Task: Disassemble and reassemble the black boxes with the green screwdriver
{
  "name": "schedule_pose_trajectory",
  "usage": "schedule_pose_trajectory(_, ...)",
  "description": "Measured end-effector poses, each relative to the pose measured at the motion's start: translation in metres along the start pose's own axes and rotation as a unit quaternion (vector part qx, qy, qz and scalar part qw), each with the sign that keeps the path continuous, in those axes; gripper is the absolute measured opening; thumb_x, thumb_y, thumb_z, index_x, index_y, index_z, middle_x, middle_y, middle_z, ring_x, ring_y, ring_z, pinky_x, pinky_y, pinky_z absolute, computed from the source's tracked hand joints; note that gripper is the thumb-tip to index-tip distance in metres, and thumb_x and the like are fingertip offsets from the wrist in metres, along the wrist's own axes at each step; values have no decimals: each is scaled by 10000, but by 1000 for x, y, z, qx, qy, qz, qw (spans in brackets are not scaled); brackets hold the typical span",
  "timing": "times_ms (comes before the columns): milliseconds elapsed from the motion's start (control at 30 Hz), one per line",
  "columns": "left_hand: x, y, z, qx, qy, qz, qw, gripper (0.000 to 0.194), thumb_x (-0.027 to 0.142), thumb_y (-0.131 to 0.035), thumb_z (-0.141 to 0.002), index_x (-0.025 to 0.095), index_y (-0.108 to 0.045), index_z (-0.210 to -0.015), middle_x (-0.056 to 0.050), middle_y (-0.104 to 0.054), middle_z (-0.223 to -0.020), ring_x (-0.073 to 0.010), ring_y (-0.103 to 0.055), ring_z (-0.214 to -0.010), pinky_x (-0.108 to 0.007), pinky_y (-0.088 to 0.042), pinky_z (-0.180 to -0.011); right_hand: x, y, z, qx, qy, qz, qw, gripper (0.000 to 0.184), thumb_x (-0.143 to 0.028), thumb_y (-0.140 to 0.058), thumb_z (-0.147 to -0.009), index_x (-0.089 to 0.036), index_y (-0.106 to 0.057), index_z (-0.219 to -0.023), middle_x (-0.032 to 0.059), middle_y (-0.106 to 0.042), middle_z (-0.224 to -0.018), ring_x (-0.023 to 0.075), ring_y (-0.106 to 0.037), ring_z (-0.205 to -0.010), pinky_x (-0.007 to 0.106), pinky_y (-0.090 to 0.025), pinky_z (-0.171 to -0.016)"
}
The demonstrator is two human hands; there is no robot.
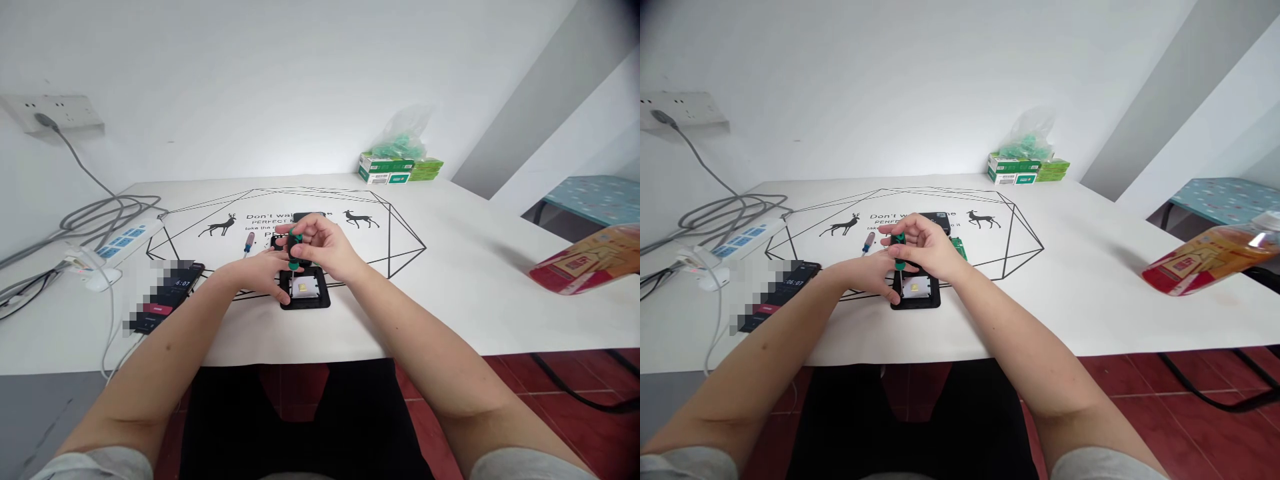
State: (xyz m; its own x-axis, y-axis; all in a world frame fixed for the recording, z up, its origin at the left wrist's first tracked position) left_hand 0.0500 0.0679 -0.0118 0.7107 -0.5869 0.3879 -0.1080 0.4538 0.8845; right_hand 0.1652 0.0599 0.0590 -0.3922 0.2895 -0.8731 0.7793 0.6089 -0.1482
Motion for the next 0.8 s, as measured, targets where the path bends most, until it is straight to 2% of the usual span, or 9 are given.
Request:
schedule_pose_trajectory(67,-1,-1,-1,0,-1,-7,1000,894,683,-906,-763,365,-663,-1563,-45,-451,-1757,-478,-300,-1644,-574,-355,-1315,2,-1,0,1,-7,-4,1000,471,-371,-968,-810,-250,-573,-1037,74,-827,-1240,216,-821,-1116,394,-690,-930)
schedule_pose_trajectory(167,-1,-1,-2,2,-5,-11,1000,882,673,-912,-757,375,-671,-1553,-40,-459,-1750,-455,-329,-1629,-554,-355,-1315,6,-3,0,-7,-19,-8,1000,480,-424,-926,-865,-267,-527,-1080,63,-840,-1149,209,-818,-1106,403,-685,-942)
schedule_pose_trajectory(333,-1,-1,-2,-4,0,-14,1000,888,653,-921,-758,379,-662,-1562,-40,-437,-1765,-452,-324,-1626,-553,-334,-1321,8,-2,1,-16,-25,-4,1000,402,-492,-836,-931,-264,-608,-1171,87,-808,-1232,229,-797,-1139,454,-653,-1022)
schedule_pose_trajectory(467,0,-2,-2,-6,-3,-15,1000,891,659,-925,-759,369,-666,-1561,-49,-430,-1770,-464,-324,-1624,-563,-324,-1322,0,7,0,0,17,89,996,272,-439,-724,-982,-284,-717,-1205,77,-709,-1370,250,-700,-1256,471,-616,-1053)
schedule_pose_trajectory(600,0,-2,-2,-4,-4,-13,1000,883,655,-924,-768,362,-667,-1560,-50,-433,-1769,-449,-315,-1633,-552,-302,-1333,-12,10,0,11,70,215,974,267,-412,-617,-1038,-305,-779,-1221,64,-640,-1219,252,-613,-1251,521,-526,-1174)
schedule_pose_trajectory(700,-2,-2,-2,1,-5,-9,1000,870,642,-931,-763,353,-679,-1545,-52,-425,-1775,-448,-283,-1649,-558,-283,-1341,-14,7,0,-2,82,238,968,302,-438,-555,-1087,-312,-780,-1244,66,-639,-1194,245,-611,-1246,506,-514,-1184)
schedule_pose_trajectory(800,-2,-2,-2,6,-17,-3,1000,863,641,-928,-766,354,-680,-1541,-52,-446,-1764,-445,-305,-1642,-561,-298,-1335,-15,6,1,7,87,217,972,291,-454,-568,-1091,-296,-781,-1211,65,-693,-1240,230,-655,-1232,475,-541,-1151)
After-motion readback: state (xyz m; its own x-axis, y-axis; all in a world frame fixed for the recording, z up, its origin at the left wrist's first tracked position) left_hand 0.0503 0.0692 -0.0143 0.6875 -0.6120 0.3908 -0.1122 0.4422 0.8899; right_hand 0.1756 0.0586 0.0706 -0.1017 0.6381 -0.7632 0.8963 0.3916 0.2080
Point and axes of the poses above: each hand's wrist, its own z-axis away from the middle knuckle, its own y-axis out of the back of the hand, x = y × z, the point moved 9 cm from there along -z, towards the middle knuckle
